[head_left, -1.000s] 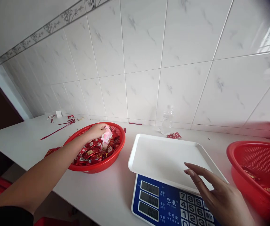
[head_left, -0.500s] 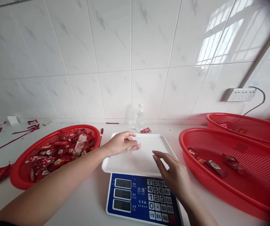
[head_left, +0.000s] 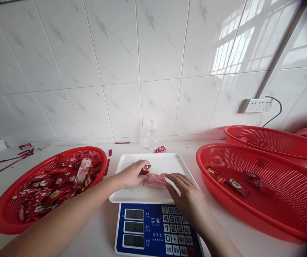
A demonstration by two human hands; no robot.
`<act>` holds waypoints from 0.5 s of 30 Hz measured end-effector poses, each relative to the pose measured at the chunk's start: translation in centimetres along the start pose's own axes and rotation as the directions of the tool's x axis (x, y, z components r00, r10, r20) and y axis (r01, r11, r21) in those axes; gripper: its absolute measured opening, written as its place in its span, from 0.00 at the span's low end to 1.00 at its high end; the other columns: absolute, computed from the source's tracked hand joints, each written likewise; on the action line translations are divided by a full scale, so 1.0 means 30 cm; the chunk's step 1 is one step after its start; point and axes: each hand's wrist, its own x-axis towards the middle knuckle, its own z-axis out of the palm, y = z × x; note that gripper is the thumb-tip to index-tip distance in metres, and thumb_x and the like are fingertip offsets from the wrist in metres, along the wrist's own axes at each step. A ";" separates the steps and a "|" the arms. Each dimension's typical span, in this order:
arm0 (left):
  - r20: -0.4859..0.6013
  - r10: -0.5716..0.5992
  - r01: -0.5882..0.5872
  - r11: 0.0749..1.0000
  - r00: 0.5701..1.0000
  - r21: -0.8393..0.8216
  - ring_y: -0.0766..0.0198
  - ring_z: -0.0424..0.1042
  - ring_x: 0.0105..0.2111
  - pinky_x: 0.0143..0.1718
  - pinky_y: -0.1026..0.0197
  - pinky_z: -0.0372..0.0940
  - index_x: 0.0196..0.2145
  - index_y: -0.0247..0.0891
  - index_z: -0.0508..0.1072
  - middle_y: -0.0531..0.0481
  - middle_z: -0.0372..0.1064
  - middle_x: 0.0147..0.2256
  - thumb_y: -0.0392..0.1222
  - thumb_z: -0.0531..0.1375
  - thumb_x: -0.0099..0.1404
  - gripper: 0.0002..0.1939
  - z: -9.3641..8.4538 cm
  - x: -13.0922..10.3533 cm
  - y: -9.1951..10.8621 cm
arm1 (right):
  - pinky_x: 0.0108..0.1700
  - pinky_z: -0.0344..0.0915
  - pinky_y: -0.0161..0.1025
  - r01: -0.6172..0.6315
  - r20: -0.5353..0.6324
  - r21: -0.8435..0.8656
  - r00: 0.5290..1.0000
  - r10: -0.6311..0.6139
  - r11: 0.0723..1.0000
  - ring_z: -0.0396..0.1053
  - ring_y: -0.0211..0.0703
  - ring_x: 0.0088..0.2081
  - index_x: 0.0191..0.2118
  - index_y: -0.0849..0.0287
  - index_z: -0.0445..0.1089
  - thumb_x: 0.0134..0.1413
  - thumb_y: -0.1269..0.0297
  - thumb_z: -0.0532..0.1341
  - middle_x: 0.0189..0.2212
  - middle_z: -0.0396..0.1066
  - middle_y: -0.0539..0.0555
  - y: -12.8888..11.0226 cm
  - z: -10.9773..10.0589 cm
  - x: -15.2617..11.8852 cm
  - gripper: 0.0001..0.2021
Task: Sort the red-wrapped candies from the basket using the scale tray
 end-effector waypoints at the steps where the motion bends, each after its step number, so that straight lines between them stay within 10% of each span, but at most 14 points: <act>1: 0.025 -0.002 0.001 0.999 1.000 0.039 0.50 0.49 0.67 0.65 0.44 0.46 0.60 0.41 0.63 0.40 0.53 0.66 0.41 0.55 0.67 0.24 0.001 -0.001 -0.003 | 0.43 0.73 0.48 0.026 0.007 -0.008 1.000 -0.026 1.000 0.76 0.51 0.44 0.46 0.57 0.74 0.66 0.63 0.52 0.40 0.79 0.57 0.001 0.005 -0.003 0.14; 9: 0.197 -0.059 0.025 0.985 0.979 0.170 0.47 0.30 0.69 0.64 0.33 0.29 0.68 0.47 0.49 0.45 0.35 0.70 0.65 0.50 0.66 0.38 0.000 -0.027 0.012 | 0.51 0.69 0.59 0.105 0.154 -0.020 0.983 -0.100 0.994 0.73 0.56 0.51 0.41 0.55 0.74 0.64 0.65 0.54 0.41 0.79 0.56 0.004 0.023 -0.019 0.11; 15: -0.069 -0.071 0.075 0.996 0.995 0.057 0.57 0.40 0.69 0.67 0.50 0.43 0.68 0.47 0.48 0.50 0.40 0.70 0.53 0.47 0.72 0.30 -0.081 -0.058 -0.042 | 0.49 0.70 0.58 0.125 0.126 -0.041 0.985 -0.119 0.991 0.75 0.55 0.48 0.43 0.57 0.75 0.66 0.63 0.52 0.40 0.79 0.57 0.019 0.030 -0.019 0.14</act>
